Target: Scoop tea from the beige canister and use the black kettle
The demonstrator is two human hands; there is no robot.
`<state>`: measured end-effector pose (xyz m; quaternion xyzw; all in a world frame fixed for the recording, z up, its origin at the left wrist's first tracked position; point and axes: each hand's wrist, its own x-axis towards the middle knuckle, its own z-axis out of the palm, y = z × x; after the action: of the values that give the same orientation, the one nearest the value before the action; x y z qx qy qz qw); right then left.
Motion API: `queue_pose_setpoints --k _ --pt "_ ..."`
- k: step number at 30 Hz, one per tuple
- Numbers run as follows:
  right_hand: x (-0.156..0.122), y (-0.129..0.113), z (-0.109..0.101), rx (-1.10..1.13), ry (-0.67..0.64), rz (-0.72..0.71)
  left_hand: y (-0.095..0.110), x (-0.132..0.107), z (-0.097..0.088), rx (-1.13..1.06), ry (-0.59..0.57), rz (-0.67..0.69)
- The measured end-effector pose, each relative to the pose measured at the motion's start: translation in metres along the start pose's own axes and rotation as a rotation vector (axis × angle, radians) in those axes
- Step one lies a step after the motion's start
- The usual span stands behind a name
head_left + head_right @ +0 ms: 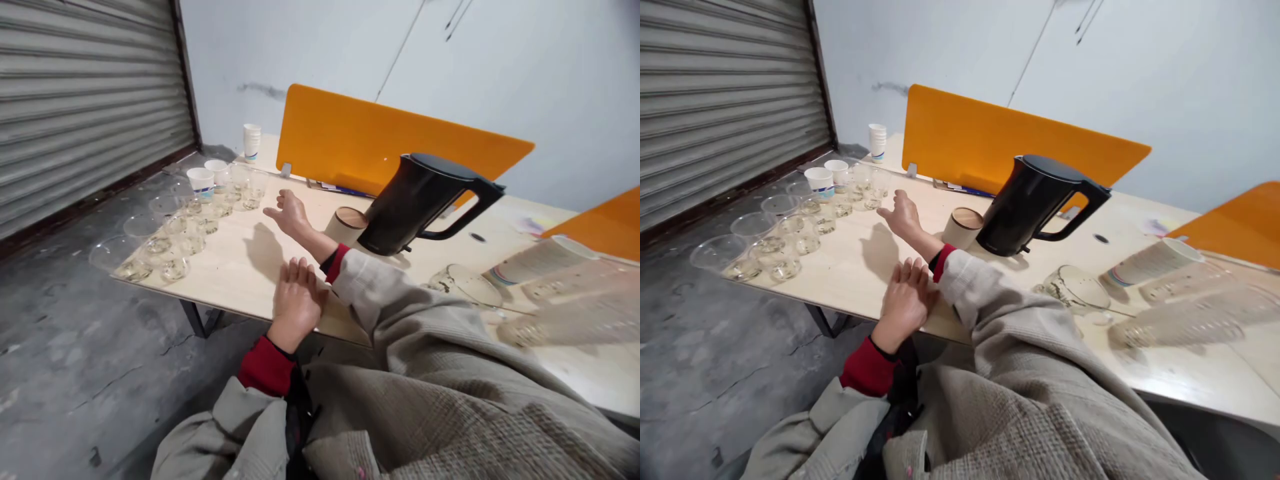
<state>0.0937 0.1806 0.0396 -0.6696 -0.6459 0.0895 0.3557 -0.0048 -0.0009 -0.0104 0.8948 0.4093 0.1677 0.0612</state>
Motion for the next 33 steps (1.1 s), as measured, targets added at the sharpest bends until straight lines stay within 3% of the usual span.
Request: queue_pose_setpoints --k 4,10,14,17,21,23,25,28,33 --pt "-0.078 0.002 -0.055 0.369 -0.041 0.01 0.003 0.004 -0.004 0.03 -0.037 -0.036" --pt "-0.228 0.019 -0.136 0.422 -0.009 -0.027 -0.002 0.007 -0.007 0.096 -0.067 -0.017" --pt "-0.307 0.046 -0.19 0.289 0.185 0.065 -0.007 0.012 -0.008 0.116 -0.076 -0.014" --pt "-0.351 0.079 -0.238 0.135 0.475 0.181 -0.01 0.016 -0.008 0.115 -0.091 -0.017" --pt "-0.391 0.141 -0.304 -0.129 0.909 0.329 -0.013 0.02 -0.009 0.112 -0.088 -0.001" --pt "-0.403 0.177 -0.329 -0.183 1.042 0.398 -0.014 0.022 -0.01 0.118 -0.108 0.006" --pt "-0.408 0.21 -0.343 -0.144 1.096 0.487 -0.015 0.023 -0.011 0.127 -0.119 0.011" --pt "-0.405 0.246 -0.346 0.03 1.086 0.613 -0.015 0.024 -0.011 0.137 -0.114 0.0" --pt "-0.402 0.274 -0.335 0.175 1.039 0.651 -0.017 0.025 -0.013 0.158 -0.129 0.006"
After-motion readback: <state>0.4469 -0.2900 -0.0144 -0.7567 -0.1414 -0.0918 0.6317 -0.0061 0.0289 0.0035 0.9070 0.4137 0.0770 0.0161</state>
